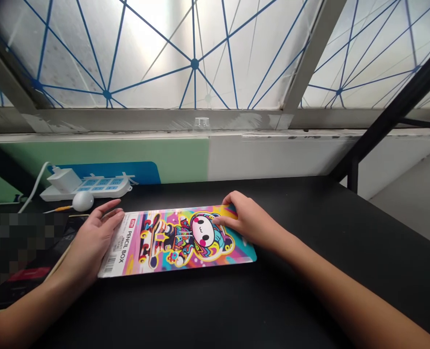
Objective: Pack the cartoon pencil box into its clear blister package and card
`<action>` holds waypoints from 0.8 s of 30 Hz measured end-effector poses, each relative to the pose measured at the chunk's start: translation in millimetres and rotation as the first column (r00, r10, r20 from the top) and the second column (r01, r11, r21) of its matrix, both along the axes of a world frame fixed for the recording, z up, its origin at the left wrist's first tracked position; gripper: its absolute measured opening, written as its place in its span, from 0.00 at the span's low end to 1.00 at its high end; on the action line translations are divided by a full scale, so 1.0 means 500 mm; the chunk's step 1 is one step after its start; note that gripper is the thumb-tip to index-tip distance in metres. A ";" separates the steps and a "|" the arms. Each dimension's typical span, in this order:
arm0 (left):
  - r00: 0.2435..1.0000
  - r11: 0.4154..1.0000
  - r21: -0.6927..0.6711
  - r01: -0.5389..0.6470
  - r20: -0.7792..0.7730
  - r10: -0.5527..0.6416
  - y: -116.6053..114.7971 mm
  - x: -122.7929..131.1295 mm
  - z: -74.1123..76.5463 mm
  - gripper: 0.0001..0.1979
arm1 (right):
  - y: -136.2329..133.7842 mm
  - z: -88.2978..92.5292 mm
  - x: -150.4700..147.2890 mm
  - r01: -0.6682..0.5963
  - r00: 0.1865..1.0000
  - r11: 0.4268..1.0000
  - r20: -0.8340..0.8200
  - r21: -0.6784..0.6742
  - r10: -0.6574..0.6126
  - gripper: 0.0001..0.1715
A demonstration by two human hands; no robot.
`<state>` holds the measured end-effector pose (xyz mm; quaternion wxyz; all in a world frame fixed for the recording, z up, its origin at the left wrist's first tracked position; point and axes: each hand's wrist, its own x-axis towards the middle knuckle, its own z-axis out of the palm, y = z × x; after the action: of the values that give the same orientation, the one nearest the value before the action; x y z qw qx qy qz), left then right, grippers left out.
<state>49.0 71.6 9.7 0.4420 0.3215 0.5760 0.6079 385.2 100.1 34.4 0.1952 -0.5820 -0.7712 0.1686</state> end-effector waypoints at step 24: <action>0.988 0.966 0.217 0.139 0.039 -0.150 -0.033 -0.029 0.039 0.21 | -0.070 0.044 0.002 -0.297 0.952 0.911 0.163 0.286 0.259 0.23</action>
<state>34.4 55.1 29.0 0.4639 0.3912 0.4700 0.6410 386.0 64.9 56.6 0.2099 -0.4378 -0.8734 0.0370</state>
